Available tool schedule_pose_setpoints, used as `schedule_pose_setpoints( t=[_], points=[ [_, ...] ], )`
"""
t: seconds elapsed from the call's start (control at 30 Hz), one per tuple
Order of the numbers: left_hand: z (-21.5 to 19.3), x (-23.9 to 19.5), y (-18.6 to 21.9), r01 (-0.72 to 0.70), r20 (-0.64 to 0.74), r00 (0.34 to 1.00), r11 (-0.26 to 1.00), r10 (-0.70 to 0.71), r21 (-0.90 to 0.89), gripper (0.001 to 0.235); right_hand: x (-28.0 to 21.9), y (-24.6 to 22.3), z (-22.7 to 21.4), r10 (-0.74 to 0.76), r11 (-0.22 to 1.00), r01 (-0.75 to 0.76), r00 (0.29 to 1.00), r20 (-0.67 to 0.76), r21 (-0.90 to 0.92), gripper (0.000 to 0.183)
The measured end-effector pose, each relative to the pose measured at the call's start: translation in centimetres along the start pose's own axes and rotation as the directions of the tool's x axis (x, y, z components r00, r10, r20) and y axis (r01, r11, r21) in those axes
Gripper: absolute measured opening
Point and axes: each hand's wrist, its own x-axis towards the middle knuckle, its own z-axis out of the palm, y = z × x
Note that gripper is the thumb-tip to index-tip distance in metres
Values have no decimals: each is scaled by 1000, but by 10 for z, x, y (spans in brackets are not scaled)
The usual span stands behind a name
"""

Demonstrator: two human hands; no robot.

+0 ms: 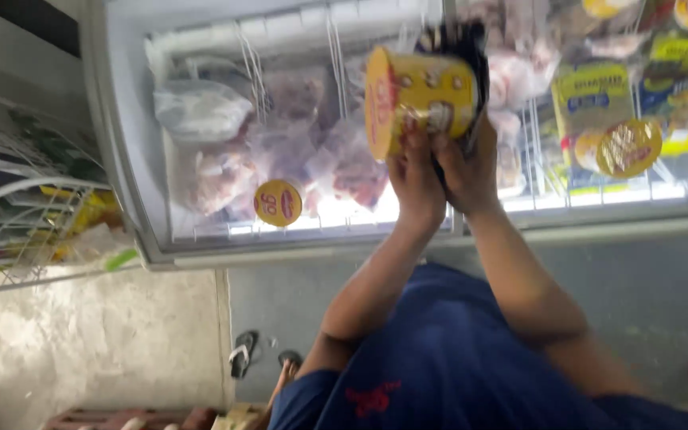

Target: The person wipes down instant noodle cups and arranges them on a shelf above a freezer.

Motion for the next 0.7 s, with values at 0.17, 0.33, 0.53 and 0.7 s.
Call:
schedule_pose_setpoints(
  t=[0.17,0.33,0.53,0.7],
  points=[
    [-12,-25,-34,108,84,989,986,-119,124,30,-45,59,-33,140,988,-148,977,-160,-35,44],
    [19,2,-14,-424,261,894,878,365,222,29,-20,64,-104,85,996,-88,989,-118,-21,40],
    [69,-47,-14,39,120,993,947,-1,-319,48,6,-16,-178,10,720,-7,1000,1,694,64],
    [69,-93,-106,-282,93,956,959,279,23,65,-7,-55,-168,-550,657,655,755,357,-373,48]
  ],
)
